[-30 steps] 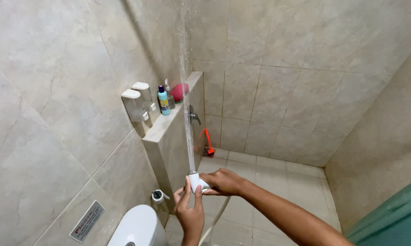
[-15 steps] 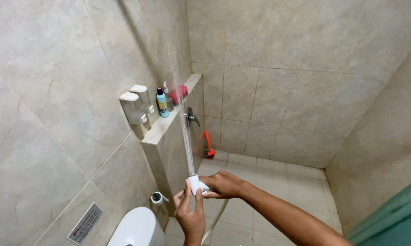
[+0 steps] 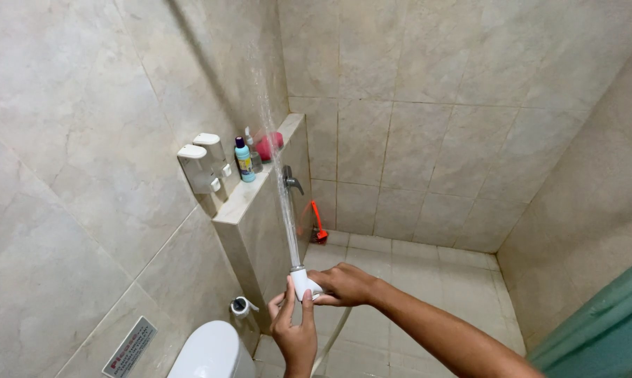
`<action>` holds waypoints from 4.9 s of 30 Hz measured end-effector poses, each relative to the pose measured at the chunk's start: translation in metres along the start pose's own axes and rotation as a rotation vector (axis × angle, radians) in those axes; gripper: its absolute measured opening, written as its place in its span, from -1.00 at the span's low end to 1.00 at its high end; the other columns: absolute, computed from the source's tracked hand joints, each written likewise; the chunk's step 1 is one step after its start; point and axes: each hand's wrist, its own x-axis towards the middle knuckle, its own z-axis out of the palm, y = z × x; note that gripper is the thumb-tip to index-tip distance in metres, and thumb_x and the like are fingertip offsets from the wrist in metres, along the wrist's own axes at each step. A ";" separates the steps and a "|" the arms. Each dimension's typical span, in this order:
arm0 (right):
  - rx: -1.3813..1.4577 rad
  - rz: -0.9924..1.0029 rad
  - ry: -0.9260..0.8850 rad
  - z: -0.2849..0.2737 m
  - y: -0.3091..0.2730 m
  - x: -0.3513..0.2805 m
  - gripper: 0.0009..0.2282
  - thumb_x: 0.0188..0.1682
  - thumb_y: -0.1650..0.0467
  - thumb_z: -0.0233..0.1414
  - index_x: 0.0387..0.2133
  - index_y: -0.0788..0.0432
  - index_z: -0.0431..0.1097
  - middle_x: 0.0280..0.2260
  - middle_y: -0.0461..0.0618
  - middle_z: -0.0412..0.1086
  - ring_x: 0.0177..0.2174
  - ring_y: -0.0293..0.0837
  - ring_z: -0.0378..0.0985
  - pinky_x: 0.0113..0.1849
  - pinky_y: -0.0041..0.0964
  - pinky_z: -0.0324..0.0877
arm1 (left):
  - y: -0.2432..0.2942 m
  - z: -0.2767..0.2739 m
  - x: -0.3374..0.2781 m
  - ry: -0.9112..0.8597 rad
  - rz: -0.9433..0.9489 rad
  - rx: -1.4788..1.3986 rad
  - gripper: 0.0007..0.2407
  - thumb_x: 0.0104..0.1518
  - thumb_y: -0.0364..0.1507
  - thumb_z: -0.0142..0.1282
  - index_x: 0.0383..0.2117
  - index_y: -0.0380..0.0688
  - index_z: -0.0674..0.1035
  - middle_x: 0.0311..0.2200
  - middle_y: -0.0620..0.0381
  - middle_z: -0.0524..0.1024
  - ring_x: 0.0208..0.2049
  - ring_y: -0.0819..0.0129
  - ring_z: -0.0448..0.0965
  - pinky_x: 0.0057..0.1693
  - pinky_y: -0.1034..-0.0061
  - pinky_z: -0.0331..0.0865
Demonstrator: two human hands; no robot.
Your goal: The person uses a handheld bidet sprayer to rinse the toilet bowl, the surrounding floor tiles, and the shower curtain. The camera angle shifts frequently as the person directs the water stream across different surfaces in the bathroom.
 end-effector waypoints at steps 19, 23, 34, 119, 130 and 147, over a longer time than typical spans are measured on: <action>-0.076 0.107 0.093 -0.013 -0.006 -0.029 -0.62 0.03 0.16 0.12 -0.02 0.09 0.26 -0.32 0.11 0.52 -0.36 0.26 0.53 -0.34 0.10 0.40 | 0.017 0.011 0.004 -0.106 0.049 -0.118 -0.58 0.09 -0.41 0.30 0.13 -0.08 0.58 -0.26 0.04 0.55 -0.25 0.34 0.58 -0.12 0.47 0.48; -0.077 0.116 0.152 -0.015 -0.011 -0.036 -0.62 0.00 0.18 0.13 -0.02 0.10 0.29 -0.35 0.11 0.52 -0.39 0.26 0.52 -0.36 0.10 0.41 | 0.023 0.012 0.005 -0.150 0.067 -0.110 -0.58 0.09 -0.41 0.30 0.13 -0.08 0.58 -0.28 0.04 0.55 -0.25 0.33 0.58 -0.14 0.45 0.48; -0.044 0.240 0.260 -0.017 -0.013 -0.052 -0.57 -0.03 0.15 0.13 0.02 0.10 0.32 -0.41 0.13 0.51 -0.45 0.27 0.50 -0.40 0.11 0.40 | 0.030 0.028 0.009 -0.216 0.115 -0.225 -0.59 0.12 -0.43 0.26 0.15 -0.10 0.55 -0.27 0.03 0.58 -0.22 0.31 0.57 -0.12 0.44 0.50; 0.381 0.905 0.933 0.114 -0.019 -0.189 -0.53 -0.02 0.52 0.05 0.22 0.23 0.24 -0.19 0.14 0.59 -0.36 -0.19 0.58 -0.26 -0.31 0.49 | 0.031 0.108 -0.089 -0.752 -0.049 -0.152 -0.64 0.10 -0.41 0.26 0.06 -0.13 0.61 -0.30 0.04 0.60 -0.29 0.21 0.60 -0.14 0.34 0.44; 0.337 0.706 0.819 0.106 -0.012 -0.182 -0.53 0.03 0.49 0.08 0.25 0.25 0.21 -0.28 0.10 0.58 -0.45 -0.25 0.52 -0.36 -0.32 0.46 | 0.017 0.094 -0.079 -0.730 -0.113 -0.156 -0.62 0.11 -0.39 0.25 0.10 -0.10 0.59 -0.32 0.01 0.56 -0.29 0.25 0.62 -0.13 0.41 0.48; 0.447 0.791 0.505 0.091 -0.010 -0.130 -0.53 0.07 0.35 0.05 0.28 0.08 0.20 -0.56 0.04 0.47 -0.59 -0.20 0.33 -0.47 -0.22 0.33 | -0.016 0.063 -0.055 -0.734 -0.142 -0.078 -0.53 0.14 -0.36 0.22 0.23 -0.06 0.44 -0.18 0.02 0.58 -0.18 0.21 0.49 -0.05 0.42 0.45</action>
